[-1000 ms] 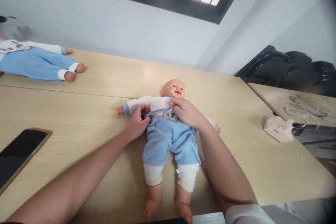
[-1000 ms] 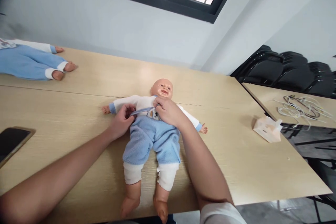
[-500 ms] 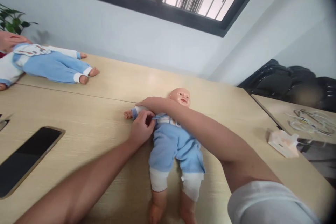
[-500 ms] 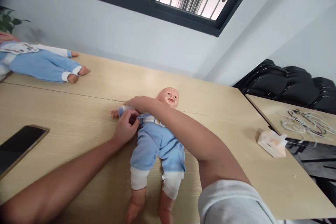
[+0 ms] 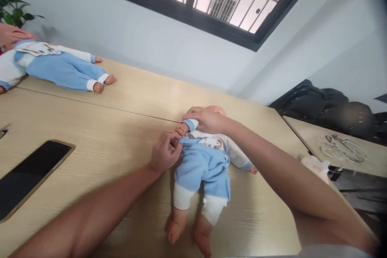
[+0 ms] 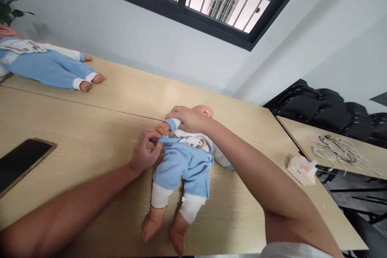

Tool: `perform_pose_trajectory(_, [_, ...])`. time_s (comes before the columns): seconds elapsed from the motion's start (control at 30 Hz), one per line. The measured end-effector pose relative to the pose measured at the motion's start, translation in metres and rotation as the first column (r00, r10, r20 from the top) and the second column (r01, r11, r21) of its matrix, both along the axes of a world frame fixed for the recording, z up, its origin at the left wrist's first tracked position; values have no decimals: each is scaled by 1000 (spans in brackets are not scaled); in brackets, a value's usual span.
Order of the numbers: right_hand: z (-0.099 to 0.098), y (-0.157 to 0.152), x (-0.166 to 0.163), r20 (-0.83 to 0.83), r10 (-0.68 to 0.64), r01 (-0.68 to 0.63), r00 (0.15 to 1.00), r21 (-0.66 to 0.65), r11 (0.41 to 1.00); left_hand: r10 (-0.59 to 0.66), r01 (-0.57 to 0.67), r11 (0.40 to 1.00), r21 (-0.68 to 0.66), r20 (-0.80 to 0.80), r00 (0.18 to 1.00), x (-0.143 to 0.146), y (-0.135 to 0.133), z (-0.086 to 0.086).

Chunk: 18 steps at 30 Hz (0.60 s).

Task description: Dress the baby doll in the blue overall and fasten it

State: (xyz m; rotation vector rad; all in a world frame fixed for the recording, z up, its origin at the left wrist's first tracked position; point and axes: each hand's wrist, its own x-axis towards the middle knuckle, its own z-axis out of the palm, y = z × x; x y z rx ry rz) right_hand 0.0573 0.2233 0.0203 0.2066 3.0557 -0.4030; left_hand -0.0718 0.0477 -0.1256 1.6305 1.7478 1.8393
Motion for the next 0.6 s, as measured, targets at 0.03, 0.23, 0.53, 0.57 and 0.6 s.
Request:
perform_pose_trajectory(0.03, [0, -3, 3, 20, 4, -5, 1000, 35, 999, 4, -4, 1000, 21, 14, 1000, 0, 0, 2])
perform_pose_trajectory(0.23, [-4, -14, 6, 100, 64, -78, 993, 141, 987, -92, 76, 994, 76, 248, 964, -5, 4, 2])
perform_pose_trajectory(0.53, [-7, -22, 3, 81, 82, -72, 993, -126, 989, -161, 261, 953, -153, 472, 867, -18, 25, -16])
perform_pose_trajectory(0.57, [-8, -26, -1, 88, 80, -64, 993, -175, 983, -154, 260, 951, -167, 476, 866, -19, 26, -15])
perform_pose_trajectory(0.6, [-9, -31, -5, 89, 65, -43, 994, -231, 972, -150, 264, 949, -172, 488, 860, -20, 25, -13])
